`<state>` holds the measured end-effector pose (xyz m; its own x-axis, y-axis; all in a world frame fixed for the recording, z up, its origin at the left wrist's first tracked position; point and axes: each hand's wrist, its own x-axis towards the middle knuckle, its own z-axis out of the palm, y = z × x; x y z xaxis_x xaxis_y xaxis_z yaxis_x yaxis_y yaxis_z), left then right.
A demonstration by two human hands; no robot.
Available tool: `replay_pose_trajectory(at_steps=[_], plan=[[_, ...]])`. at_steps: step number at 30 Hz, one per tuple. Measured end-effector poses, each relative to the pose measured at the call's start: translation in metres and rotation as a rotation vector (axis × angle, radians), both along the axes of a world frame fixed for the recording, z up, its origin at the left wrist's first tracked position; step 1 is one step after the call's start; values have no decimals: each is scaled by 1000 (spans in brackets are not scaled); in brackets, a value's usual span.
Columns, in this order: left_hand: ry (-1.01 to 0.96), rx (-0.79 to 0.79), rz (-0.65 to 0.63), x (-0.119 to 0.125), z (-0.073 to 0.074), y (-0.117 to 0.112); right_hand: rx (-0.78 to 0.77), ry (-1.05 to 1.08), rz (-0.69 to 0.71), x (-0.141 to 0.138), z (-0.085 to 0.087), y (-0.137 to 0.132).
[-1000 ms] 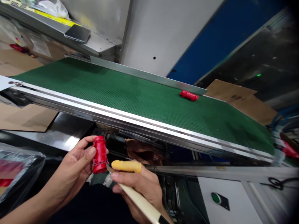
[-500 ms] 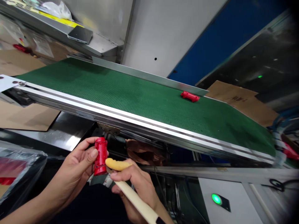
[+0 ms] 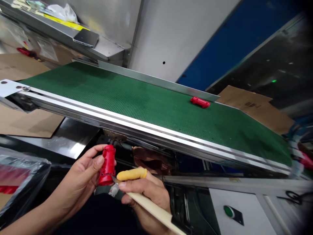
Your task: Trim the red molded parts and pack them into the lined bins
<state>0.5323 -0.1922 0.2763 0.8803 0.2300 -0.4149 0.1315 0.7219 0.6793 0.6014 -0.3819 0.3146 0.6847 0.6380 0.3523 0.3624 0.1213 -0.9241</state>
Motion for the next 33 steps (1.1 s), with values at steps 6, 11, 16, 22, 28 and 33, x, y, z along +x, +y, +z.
replay_pose_trajectory(at_steps=[6, 11, 16, 22, 28, 33], plan=[[-45, 3, -41, 2, 0, -1, -5, -79, 31, 2, 1, 4], [-36, 7, -32, 1, 1, -1, -8, -70, 6, 0, 0, 6], [3, -8, -18, 3, 1, 0, -19, -70, -43, -1, 0, 5], [26, -24, -34, 3, 2, -1, -1, -44, 1, 1, -1, 2], [24, -7, -27, 1, 3, 0, -10, -59, 7, 2, 2, 2], [20, -13, -30, 2, 3, -1, -57, -105, 17, 5, 5, 3]])
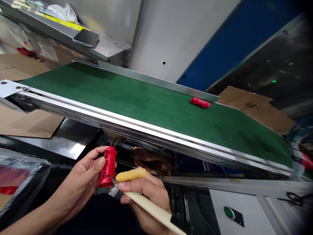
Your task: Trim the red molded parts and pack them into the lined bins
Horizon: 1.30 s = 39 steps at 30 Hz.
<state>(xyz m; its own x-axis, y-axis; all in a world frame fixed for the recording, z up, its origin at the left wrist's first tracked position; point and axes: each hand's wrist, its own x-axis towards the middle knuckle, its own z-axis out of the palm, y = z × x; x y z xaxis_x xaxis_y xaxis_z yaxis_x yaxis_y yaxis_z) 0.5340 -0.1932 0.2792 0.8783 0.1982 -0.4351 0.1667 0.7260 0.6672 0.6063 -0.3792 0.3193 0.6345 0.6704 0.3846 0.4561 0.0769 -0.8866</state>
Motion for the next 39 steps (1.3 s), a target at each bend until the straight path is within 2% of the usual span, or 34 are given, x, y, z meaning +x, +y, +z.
replay_pose_trajectory(at_steps=[5, 7, 8, 11, 12, 13, 15, 18, 22, 25, 29, 33, 39], plan=[[45, -53, 18, 1, -2, -2, -142, -229, 126, 4, -4, -4], [55, -78, -1, 1, -2, -2, -144, -304, 132, 3, -9, -4], [51, -84, -24, 1, -3, -2, -108, -306, 71, 2, -13, -4], [19, -85, -93, 1, -3, -2, 91, -115, -304, 1, -21, 0], [16, -85, -113, 1, -3, -2, 142, -19, -395, 2, -24, 2], [13, -90, -132, 1, -3, -3, 170, 67, -427, 3, -25, 4], [17, -111, -174, 2, -2, -4, 178, 160, -350, 5, -27, 8], [2, -162, -246, 1, -2, -6, 66, 125, -193, 8, -27, 12], [-18, -224, -230, -4, -2, -6, -38, -41, -207, 7, -27, 8], [-50, -85, -141, -8, -1, -4, -73, -125, -248, 5, -22, 1], [-73, 133, -71, -9, -3, -4, -36, -192, -194, 4, -10, 0], [-104, 172, -115, -9, -7, -3, -25, -259, -166, 6, -5, 3], [-124, 176, -146, -8, -7, -3, -19, -265, -183, 7, -8, 5]])
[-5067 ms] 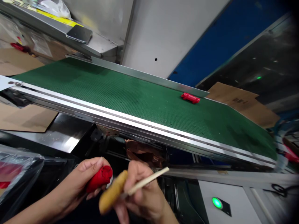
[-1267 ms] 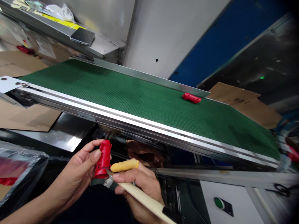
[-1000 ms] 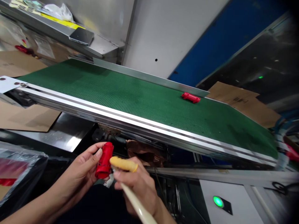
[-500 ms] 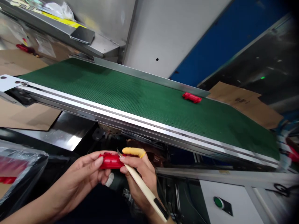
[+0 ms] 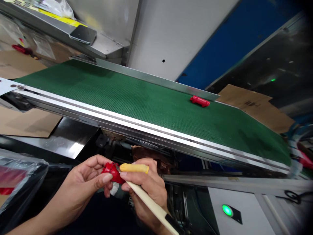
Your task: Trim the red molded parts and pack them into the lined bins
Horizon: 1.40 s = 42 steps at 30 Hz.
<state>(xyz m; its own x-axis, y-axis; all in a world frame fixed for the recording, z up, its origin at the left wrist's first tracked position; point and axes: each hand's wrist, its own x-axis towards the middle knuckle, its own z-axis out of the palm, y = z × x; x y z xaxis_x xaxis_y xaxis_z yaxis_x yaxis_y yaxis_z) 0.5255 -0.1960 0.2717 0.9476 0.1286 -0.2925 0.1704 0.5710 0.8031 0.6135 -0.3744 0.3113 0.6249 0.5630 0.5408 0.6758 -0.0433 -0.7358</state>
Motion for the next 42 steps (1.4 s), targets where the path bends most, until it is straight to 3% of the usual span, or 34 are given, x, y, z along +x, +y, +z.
replay_pose_trajectory(at_steps=[11, 21, 29, 42], plan=[[-5, 14, -59, 0, -3, 1, 26, 21, -7, -2, -2, 4], [2, 101, 37, 0, 2, 4, 12, 86, -143, -3, -9, -4], [-19, 47, -42, -1, -6, 3, 64, 71, -21, -6, 2, 1], [-48, 24, -40, -6, -11, 3, 46, 16, -24, -9, 0, 6]])
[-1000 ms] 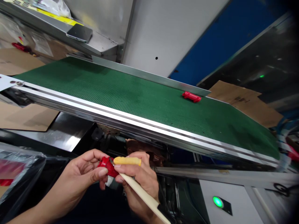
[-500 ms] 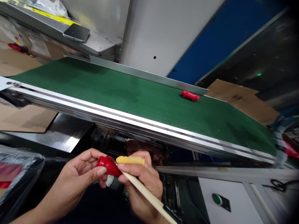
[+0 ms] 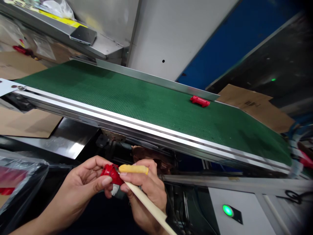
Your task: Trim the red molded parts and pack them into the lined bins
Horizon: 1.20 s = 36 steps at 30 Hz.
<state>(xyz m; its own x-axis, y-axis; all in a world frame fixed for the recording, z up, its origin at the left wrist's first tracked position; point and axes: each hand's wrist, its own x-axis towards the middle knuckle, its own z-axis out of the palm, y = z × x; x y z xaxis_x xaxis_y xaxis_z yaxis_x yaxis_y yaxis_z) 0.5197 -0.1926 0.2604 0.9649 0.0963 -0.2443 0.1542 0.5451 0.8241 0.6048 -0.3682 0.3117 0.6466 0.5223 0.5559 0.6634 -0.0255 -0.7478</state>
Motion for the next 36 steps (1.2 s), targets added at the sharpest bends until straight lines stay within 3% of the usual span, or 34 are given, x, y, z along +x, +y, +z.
replay_pose_trajectory(at_steps=[7, 15, 22, 28, 31, 34, 36], plan=[[-5, 68, 28, -2, 0, 2, -25, 28, -74, -4, -6, -5], [1, 76, -13, 0, -3, 5, 13, 62, -8, 1, 1, -2], [3, 73, -17, 1, -5, 6, -10, 74, -14, 2, -3, -4], [18, 104, -25, 2, -5, 6, -135, 246, 95, 10, -1, -9], [29, 90, -24, 3, -4, 5, -197, 20, 155, 16, 0, -9], [50, 72, -13, 3, -2, 4, -331, -283, 129, 17, 0, -9], [63, 61, 1, 4, 0, 3, -396, -342, 121, 15, -1, -8]])
